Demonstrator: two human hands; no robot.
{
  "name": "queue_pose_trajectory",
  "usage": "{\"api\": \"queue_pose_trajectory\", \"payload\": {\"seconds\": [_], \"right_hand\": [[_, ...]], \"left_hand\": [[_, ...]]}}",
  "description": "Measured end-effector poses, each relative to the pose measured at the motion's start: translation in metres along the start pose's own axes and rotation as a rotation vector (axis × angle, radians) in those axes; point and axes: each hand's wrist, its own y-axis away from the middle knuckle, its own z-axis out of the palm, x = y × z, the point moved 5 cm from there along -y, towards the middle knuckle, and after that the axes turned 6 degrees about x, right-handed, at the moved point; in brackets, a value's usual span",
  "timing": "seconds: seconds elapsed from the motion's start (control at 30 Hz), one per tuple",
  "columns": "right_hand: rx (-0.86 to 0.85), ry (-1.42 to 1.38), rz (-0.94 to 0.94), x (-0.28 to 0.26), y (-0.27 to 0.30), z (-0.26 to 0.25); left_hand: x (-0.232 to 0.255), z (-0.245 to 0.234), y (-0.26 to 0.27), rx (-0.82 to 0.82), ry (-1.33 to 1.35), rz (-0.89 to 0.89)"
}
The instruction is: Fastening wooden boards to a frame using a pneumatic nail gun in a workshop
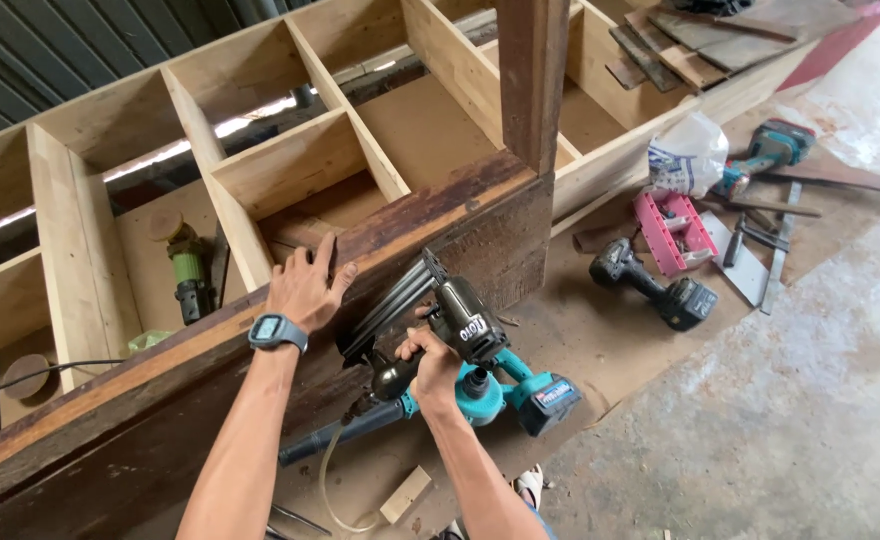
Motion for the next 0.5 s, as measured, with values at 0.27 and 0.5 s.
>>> {"api": "queue_pose_trajectory", "payload": {"seconds": [0.27, 0.5], "right_hand": [[-0.071, -0.002, 0.074, 0.008, -0.034, -0.038], [-0.05, -0.082, 0.001, -0.041, -0.059, -0.041]], "left_hand": [[0.011, -0.012, 0.006, -0.034, -0.037, -0.041], [0.014, -0.015, 0.003, -0.032, -0.041, -0.072]]}}
